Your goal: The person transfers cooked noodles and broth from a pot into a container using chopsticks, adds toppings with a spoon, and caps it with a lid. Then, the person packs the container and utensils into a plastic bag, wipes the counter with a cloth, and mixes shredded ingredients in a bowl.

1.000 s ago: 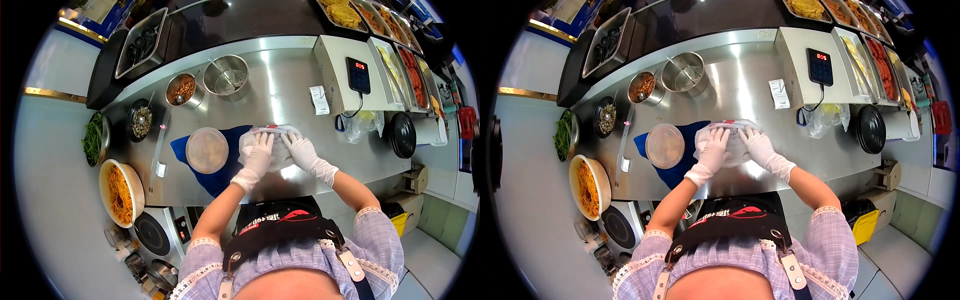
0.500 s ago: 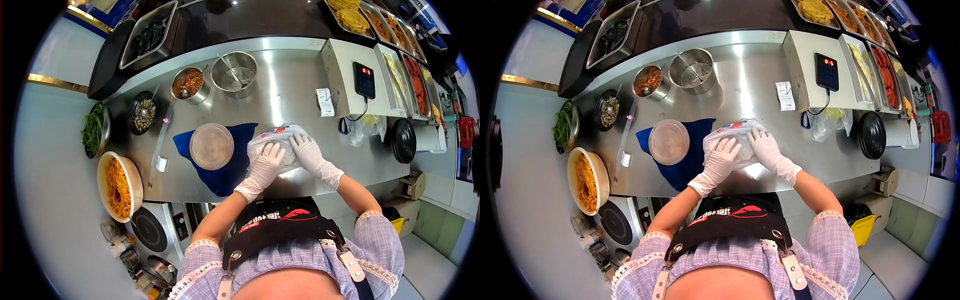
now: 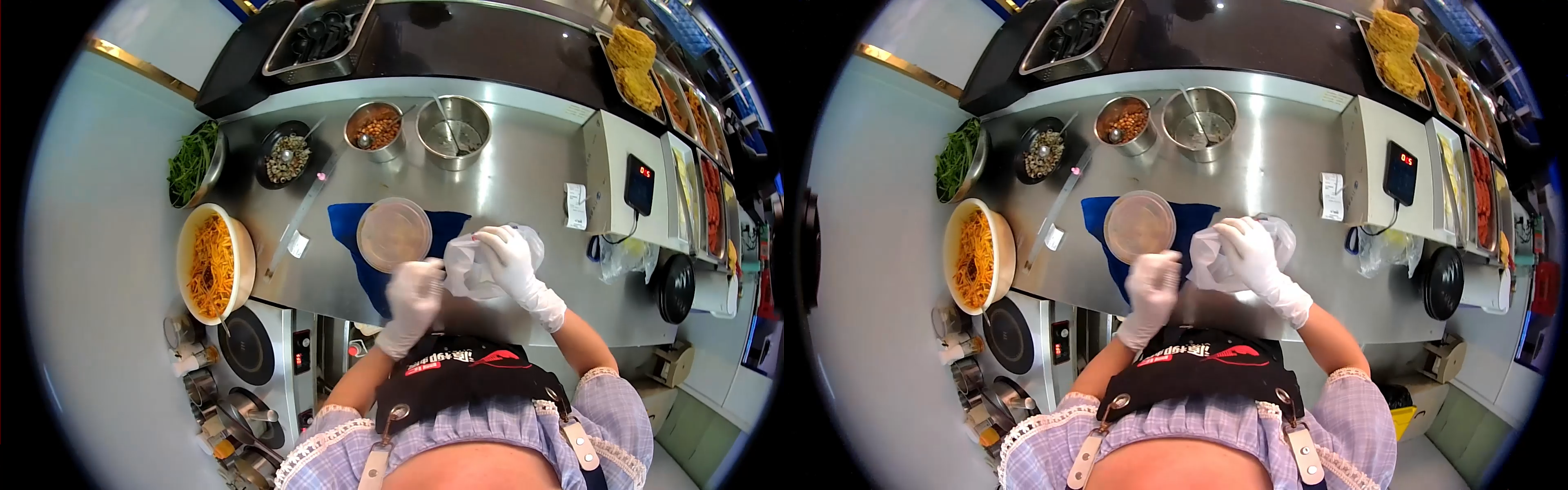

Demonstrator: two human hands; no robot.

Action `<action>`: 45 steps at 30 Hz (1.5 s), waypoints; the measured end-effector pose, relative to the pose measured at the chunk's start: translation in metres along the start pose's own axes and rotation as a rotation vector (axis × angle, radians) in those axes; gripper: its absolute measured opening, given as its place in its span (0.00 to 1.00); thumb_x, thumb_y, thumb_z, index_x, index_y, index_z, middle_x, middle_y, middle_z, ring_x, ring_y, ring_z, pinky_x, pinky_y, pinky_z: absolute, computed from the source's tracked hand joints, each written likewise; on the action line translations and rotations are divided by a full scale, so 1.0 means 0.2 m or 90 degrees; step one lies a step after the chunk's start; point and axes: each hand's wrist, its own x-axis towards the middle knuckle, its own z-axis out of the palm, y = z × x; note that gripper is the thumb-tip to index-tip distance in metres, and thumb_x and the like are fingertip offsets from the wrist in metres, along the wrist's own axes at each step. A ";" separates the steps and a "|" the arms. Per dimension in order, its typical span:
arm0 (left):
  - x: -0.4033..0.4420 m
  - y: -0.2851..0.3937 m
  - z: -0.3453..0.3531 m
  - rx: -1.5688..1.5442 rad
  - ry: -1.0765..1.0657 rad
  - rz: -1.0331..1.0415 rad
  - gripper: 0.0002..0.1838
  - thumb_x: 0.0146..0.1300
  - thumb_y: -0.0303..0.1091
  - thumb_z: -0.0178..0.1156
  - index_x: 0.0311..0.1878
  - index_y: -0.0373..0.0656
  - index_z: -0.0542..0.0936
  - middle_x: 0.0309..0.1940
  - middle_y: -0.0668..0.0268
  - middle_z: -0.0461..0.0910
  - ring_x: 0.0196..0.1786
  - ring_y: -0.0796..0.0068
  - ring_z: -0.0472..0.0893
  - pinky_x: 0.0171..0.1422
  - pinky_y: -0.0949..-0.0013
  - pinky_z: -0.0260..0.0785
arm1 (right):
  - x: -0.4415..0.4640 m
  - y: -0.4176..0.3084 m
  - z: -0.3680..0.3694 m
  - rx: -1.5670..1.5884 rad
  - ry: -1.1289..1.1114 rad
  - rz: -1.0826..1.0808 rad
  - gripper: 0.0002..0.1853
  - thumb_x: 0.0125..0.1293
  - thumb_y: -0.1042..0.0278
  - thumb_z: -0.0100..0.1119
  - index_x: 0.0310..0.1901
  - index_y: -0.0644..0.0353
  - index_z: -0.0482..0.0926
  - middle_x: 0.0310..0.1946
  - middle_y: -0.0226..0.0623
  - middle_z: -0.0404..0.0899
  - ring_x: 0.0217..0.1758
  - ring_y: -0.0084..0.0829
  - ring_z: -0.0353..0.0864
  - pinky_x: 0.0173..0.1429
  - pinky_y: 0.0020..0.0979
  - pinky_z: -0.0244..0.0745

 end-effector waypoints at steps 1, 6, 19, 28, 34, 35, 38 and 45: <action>0.00 -0.08 -0.05 0.007 0.118 -0.112 0.10 0.59 0.28 0.61 0.44 0.39 0.76 0.39 0.63 0.77 0.38 0.69 0.77 0.43 0.67 0.71 | 0.06 -0.01 0.06 0.055 0.034 0.003 0.09 0.55 0.76 0.58 0.39 0.63 0.79 0.37 0.41 0.78 0.40 0.43 0.78 0.43 0.34 0.74; -0.09 -0.49 -0.22 -0.383 0.157 -0.739 0.24 0.62 0.36 0.62 0.57 0.34 0.69 0.46 0.55 0.76 0.48 0.66 0.78 0.46 0.66 0.74 | 0.29 0.00 0.39 0.307 -0.109 0.329 0.09 0.60 0.72 0.57 0.40 0.68 0.78 0.31 0.39 0.80 0.35 0.32 0.80 0.41 0.29 0.75; -0.12 -0.62 -0.20 -0.598 0.110 -0.708 0.11 0.65 0.34 0.58 0.46 0.37 0.73 0.40 0.62 0.77 0.43 0.67 0.79 0.49 0.61 0.75 | 0.39 0.10 0.51 0.427 -0.269 0.559 0.08 0.60 0.70 0.58 0.35 0.68 0.78 0.22 0.34 0.78 0.23 0.23 0.77 0.28 0.23 0.75; -0.22 -0.33 0.06 -0.786 0.204 -0.752 0.12 0.64 0.30 0.59 0.47 0.35 0.73 0.45 0.55 0.77 0.51 0.60 0.77 0.57 0.60 0.70 | 0.16 -0.03 0.54 0.578 -0.156 0.685 0.09 0.62 0.72 0.58 0.39 0.67 0.72 0.29 0.38 0.78 0.30 0.28 0.82 0.35 0.28 0.79; -0.23 -0.31 0.18 -0.692 0.276 -0.703 0.09 0.63 0.29 0.61 0.42 0.37 0.74 0.41 0.59 0.79 0.42 0.70 0.80 0.49 0.69 0.74 | 0.07 -0.08 0.60 0.637 -0.054 0.679 0.08 0.60 0.77 0.58 0.40 0.66 0.71 0.31 0.37 0.78 0.30 0.27 0.80 0.37 0.27 0.77; -0.24 -0.31 0.18 -0.679 0.266 -0.686 0.09 0.63 0.29 0.61 0.42 0.37 0.74 0.41 0.59 0.79 0.42 0.70 0.80 0.48 0.69 0.74 | 0.07 -0.08 0.60 0.639 -0.056 0.678 0.08 0.60 0.77 0.58 0.40 0.66 0.71 0.31 0.37 0.78 0.30 0.27 0.80 0.37 0.27 0.77; -0.25 -0.37 0.12 -0.644 0.215 -0.634 0.10 0.63 0.30 0.61 0.43 0.37 0.73 0.39 0.60 0.79 0.40 0.70 0.81 0.46 0.69 0.75 | 0.13 -0.05 0.55 0.672 -0.111 0.691 0.10 0.58 0.76 0.59 0.40 0.66 0.71 0.31 0.37 0.78 0.30 0.26 0.78 0.38 0.27 0.75; -0.07 -0.64 -0.18 -0.577 0.262 -0.686 0.14 0.67 0.40 0.56 0.49 0.41 0.74 0.38 0.66 0.79 0.37 0.78 0.78 0.41 0.73 0.71 | 0.29 0.03 0.56 0.477 -0.097 0.589 0.10 0.59 0.71 0.59 0.39 0.67 0.74 0.28 0.34 0.77 0.28 0.23 0.76 0.32 0.26 0.73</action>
